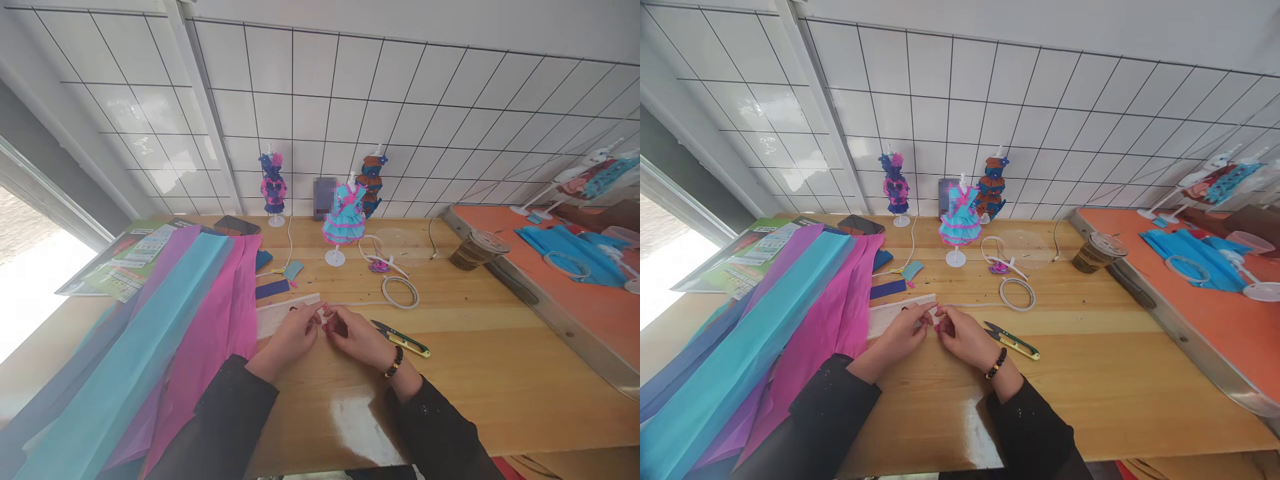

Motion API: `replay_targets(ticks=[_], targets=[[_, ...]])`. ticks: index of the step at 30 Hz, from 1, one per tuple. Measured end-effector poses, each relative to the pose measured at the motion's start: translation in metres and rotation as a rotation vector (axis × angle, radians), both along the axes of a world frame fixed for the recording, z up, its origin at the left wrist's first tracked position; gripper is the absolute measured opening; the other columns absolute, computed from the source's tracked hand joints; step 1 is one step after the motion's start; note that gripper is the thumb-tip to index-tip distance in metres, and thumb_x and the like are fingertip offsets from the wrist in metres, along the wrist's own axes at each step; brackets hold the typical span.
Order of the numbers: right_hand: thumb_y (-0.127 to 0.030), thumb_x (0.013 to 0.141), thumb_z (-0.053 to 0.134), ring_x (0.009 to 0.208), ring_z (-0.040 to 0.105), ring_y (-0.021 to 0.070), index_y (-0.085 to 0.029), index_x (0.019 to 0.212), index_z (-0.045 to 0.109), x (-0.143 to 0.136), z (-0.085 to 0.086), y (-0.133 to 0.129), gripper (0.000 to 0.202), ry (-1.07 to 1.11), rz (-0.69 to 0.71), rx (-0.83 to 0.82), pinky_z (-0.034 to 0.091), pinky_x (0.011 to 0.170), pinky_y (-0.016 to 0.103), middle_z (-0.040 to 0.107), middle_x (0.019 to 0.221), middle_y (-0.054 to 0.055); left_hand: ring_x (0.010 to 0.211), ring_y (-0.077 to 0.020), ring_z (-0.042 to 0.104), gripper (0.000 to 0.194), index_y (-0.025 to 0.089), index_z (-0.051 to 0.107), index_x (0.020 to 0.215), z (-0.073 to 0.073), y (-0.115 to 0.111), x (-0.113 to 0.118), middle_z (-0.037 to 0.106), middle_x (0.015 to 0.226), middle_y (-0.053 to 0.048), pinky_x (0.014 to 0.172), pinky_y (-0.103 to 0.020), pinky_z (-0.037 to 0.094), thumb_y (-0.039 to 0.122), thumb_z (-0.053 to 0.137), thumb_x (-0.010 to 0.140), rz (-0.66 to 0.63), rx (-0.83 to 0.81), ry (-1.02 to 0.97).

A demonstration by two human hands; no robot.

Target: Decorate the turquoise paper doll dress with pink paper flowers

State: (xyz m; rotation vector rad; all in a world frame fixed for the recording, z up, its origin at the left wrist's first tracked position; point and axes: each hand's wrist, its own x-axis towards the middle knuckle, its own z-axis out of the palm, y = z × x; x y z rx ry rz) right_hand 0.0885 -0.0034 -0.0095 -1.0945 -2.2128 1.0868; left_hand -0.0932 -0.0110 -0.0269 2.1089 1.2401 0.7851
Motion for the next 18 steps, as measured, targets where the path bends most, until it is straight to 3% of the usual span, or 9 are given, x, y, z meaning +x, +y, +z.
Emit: replay_targets(ticks=[6, 18], targets=[[-0.016, 0.076, 0.051, 0.065, 0.054, 0.0131, -0.021, 0.107, 0.043, 0.0018, -0.0002, 0.0019, 0.032, 0.076, -0.023, -0.050, 0.043, 0.062, 0.026, 0.058, 0.074, -0.001, 0.080, -0.0152, 0.052, 0.055, 0.022, 0.046, 0.120, -0.0005, 0.0000, 0.0000, 0.063, 0.085, -0.002, 0.077, -0.029, 0.039, 0.002, 0.040, 0.069, 0.001, -0.002, -0.005], [-0.009, 0.073, 0.046, 0.064, 0.053, 0.0129, -0.021, 0.105, 0.043, 0.0002, 0.0008, 0.0004, 0.034, -0.006, 0.008, 0.016, 0.042, 0.061, 0.025, 0.057, 0.074, -0.001, 0.082, -0.0160, 0.053, 0.052, 0.020, 0.049, 0.118, -0.0012, 0.0002, -0.0001, 0.064, 0.085, -0.002, 0.077, -0.030, 0.039, 0.003, 0.039, 0.070, 0.008, 0.000, -0.016]])
